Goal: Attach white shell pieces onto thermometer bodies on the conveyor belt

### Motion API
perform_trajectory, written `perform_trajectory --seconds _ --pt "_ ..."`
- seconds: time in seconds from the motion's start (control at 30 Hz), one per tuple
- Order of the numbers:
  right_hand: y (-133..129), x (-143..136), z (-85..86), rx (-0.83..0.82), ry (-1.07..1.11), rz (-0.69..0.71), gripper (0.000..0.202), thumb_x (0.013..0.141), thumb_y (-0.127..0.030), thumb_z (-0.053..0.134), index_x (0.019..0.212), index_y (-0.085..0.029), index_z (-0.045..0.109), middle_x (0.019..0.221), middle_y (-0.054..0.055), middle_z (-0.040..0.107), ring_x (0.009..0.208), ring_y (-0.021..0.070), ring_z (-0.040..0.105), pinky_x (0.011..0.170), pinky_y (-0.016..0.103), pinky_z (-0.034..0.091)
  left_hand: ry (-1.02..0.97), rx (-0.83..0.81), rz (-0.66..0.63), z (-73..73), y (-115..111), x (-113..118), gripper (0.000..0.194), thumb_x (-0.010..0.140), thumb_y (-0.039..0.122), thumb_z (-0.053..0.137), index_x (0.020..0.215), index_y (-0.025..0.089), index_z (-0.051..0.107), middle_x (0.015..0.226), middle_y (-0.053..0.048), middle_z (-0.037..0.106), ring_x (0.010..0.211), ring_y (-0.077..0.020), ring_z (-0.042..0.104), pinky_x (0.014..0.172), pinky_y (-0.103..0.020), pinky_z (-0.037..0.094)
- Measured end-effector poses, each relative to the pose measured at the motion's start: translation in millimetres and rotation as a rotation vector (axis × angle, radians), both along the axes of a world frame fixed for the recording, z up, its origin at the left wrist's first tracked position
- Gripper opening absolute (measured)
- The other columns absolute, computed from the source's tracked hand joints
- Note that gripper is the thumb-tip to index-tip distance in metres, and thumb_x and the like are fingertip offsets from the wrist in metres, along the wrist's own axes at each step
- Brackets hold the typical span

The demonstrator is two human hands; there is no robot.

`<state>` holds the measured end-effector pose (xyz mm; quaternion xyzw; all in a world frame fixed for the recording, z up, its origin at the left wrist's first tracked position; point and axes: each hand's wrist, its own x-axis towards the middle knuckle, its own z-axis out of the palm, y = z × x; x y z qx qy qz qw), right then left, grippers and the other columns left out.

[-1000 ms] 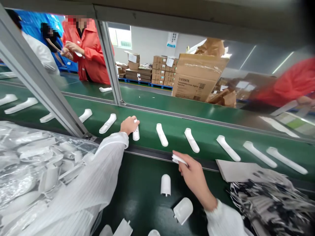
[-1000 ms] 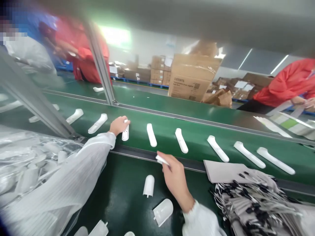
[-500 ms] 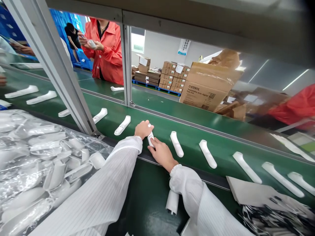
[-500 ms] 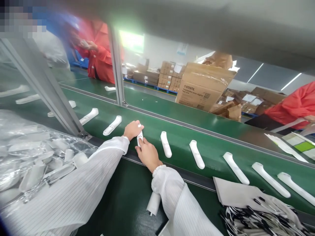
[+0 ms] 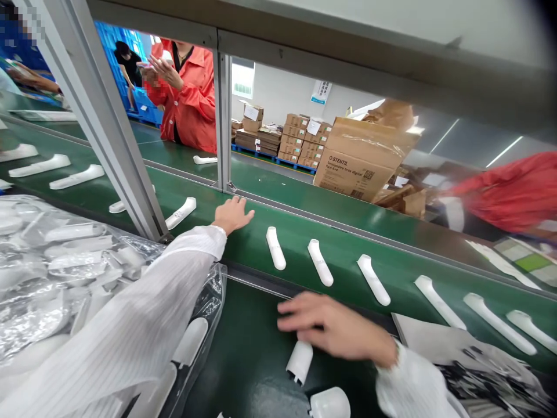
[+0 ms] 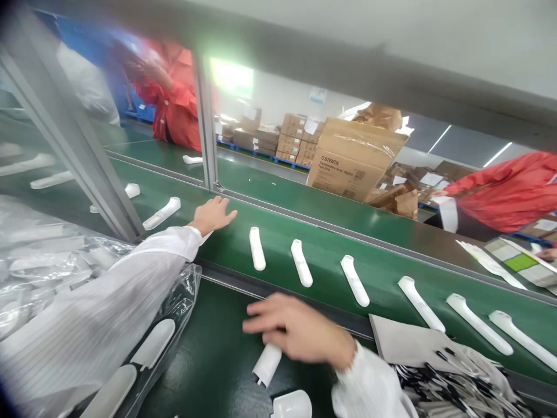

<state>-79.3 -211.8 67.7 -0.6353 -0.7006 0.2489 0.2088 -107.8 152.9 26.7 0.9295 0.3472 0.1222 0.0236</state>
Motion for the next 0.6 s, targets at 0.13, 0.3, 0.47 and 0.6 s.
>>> perform_trajectory --seconds 0.13,0.3,0.47,0.6 --pt "-47 -28 -7.3 -0.042 -0.114 0.016 0.048 0.090 -0.011 0.062 0.124 -0.044 0.065 0.127 -0.005 0.067 0.115 0.0216 0.061 0.093 0.034 0.055 0.237 -0.180 0.111 -2.7 19 -7 0.058 0.088 0.050 0.050 0.138 0.020 0.045 0.126 -0.018 0.060 0.112 -0.0343 0.059 0.093 -0.044 0.047" --pt "-41 -22 -35.7 0.029 -0.079 -0.118 0.049 0.091 -0.017 0.063 0.133 -0.042 0.059 0.116 -0.002 0.071 0.102 0.0209 0.065 0.084 0.030 0.057 0.176 -0.255 0.108 -3.7 6 13 0.041 0.085 0.047 0.048 0.112 0.019 0.063 0.118 -0.017 0.065 0.105 -0.0345 0.063 0.085 -0.041 0.050" --pt "36 4 -51.4 0.155 -0.038 -0.513 0.041 0.089 -0.025 0.061 0.130 -0.027 0.058 0.121 0.006 0.067 0.106 0.0242 0.064 0.092 0.037 0.051 0.095 -0.283 0.134 -23.6 -19 27 0.043 0.083 0.048 0.050 0.111 0.018 0.061 0.110 -0.017 0.068 0.100 -0.0339 0.065 0.082 -0.041 0.051" --pt "119 13 -62.0 0.216 -0.127 -0.753 0.028 0.087 -0.028 0.063 0.114 -0.020 0.058 0.103 0.007 0.070 0.090 0.0241 0.067 0.079 0.033 0.049 0.026 -0.278 0.169 -36.9 -34 26 0.039 0.084 0.045 0.046 0.109 0.017 0.059 0.107 -0.016 0.068 0.102 -0.0338 0.065 0.084 -0.041 0.050"
